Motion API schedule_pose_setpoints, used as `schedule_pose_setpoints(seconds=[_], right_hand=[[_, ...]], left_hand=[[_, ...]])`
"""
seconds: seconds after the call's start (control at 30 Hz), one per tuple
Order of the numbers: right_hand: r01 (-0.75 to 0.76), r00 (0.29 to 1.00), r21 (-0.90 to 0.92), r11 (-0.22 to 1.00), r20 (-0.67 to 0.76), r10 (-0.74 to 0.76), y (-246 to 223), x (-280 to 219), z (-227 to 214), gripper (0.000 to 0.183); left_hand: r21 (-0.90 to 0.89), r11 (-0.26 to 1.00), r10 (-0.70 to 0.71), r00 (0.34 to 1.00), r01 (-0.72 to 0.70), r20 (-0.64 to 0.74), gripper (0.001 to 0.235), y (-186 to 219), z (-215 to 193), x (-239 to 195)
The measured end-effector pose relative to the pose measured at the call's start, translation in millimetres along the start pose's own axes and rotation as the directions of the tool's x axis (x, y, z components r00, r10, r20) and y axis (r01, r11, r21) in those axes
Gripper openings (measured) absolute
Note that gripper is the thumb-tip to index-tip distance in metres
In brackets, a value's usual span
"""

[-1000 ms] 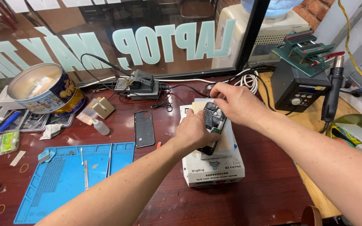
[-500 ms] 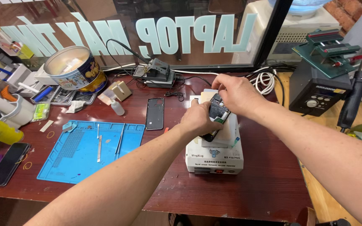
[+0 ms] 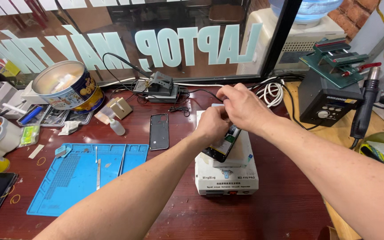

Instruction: The person disassembles a smartphone by prying open the back cover and removing the battery. They then use a screwdriver to remove screws from the motherboard and lift it out of the phone frame. The person places the components on the workbench.

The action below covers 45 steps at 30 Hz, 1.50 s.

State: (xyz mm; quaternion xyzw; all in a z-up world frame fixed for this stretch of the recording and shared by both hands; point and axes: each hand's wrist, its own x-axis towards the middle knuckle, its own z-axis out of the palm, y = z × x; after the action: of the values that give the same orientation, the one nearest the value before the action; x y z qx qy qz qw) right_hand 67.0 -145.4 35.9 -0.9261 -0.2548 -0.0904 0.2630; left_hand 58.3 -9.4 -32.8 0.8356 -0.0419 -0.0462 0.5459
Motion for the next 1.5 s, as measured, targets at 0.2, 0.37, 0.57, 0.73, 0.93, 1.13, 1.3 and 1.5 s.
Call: schedule_pose_setpoints(seconds=[0.2,0.37,0.57,0.73,0.93,1.13,1.3,1.5], right_hand=[[-0.069,0.996,0.012,0.998,0.066,0.068,-8.2,2.9,-4.4,0.024],[-0.037,0.995,-0.014,0.999,0.088,0.038,-9.0,5.5,-8.2,0.024],[-0.108,0.987,0.057,0.993,0.124,0.100,-0.9,6.8,-11.6,0.027],[-0.239,0.966,0.155,0.959,0.135,0.219,2.1,7.1,-8.0,0.024],[-0.177,0.972,0.106,0.978,0.171,0.158,1.8,12.6,-8.1,0.030],[-0.202,0.954,0.088,0.975,0.243,0.175,-2.0,12.9,-9.5,0.027],[-0.176,0.978,0.192,0.965,0.148,0.149,4.5,4.6,-11.1,0.023],[-0.194,0.979,0.359,0.913,0.015,0.202,20.1,-9.6,-25.5,0.027]], left_hand=[[0.118,0.990,0.077,0.997,-0.074,-0.025,0.026,-4.2,-3.3,6.1],[0.181,0.983,-0.038,0.999,0.033,0.021,0.032,-9.3,-7.3,11.1],[0.228,0.974,-0.025,0.999,0.019,0.023,0.028,-12.2,-6.0,12.1],[0.185,0.982,0.033,0.999,-0.030,-0.014,0.024,-12.2,-4.6,10.0],[0.242,0.968,0.081,0.996,-0.069,-0.042,0.020,-16.9,0.5,10.6],[0.261,0.960,0.129,0.987,-0.100,-0.095,0.016,-22.2,5.2,12.8],[0.272,0.958,0.131,0.983,-0.093,-0.126,0.013,-15.4,5.2,10.4],[0.363,0.932,0.067,0.990,-0.018,-0.124,0.011,-10.7,12.3,7.6]])
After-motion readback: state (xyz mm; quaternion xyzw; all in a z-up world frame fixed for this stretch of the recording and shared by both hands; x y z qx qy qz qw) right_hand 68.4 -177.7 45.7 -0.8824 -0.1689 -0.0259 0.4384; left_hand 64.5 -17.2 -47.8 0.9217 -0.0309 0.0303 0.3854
